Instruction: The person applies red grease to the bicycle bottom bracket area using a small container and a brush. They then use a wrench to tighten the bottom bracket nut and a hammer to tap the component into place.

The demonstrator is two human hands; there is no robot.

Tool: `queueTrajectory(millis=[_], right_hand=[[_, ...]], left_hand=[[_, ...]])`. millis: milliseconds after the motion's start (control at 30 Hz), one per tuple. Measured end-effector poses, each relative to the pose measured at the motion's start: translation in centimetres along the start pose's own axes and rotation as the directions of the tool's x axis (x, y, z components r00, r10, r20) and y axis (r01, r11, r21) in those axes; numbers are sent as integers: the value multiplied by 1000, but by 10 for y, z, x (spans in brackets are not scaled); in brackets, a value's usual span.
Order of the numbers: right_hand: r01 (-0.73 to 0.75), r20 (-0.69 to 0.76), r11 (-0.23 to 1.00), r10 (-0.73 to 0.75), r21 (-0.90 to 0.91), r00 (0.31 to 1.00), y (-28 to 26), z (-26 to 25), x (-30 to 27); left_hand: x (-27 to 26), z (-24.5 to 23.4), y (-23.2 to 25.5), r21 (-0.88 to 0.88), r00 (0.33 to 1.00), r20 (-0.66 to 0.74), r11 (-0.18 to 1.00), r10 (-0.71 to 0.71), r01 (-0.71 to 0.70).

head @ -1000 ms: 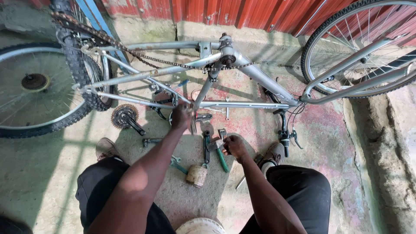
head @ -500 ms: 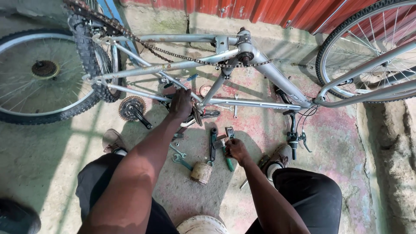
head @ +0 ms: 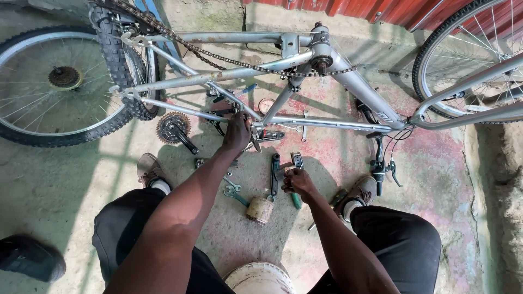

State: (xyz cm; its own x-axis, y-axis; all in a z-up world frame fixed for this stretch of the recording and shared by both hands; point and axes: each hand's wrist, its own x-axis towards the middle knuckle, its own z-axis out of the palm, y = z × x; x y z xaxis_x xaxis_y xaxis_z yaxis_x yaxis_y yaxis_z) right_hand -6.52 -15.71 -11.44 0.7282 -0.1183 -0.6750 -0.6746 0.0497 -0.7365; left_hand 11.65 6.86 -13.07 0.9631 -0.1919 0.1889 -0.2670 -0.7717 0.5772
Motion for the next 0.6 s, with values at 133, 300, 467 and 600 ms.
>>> queueTrajectory(millis=[133, 300, 467, 600], right_hand=[[0, 7, 1000, 0, 10, 1000, 1, 1, -2], [-7, -6, 1000, 7, 21, 1000, 5, -7, -5], [-24, -53, 999, 25, 21, 998, 5, -11, -4], [-26, -56, 998, 30, 61, 998, 44, -26, 20]], left_hand=[[-23, -41, 57, -231, 998, -55, 973, -36, 22], [-23, 1, 40, -173, 991, -30, 977, -131, 124], [3, 0, 46, -882, 693, 451, -161, -563, 443], [-5, 2, 25, -39, 984, 7, 983, -180, 180]])
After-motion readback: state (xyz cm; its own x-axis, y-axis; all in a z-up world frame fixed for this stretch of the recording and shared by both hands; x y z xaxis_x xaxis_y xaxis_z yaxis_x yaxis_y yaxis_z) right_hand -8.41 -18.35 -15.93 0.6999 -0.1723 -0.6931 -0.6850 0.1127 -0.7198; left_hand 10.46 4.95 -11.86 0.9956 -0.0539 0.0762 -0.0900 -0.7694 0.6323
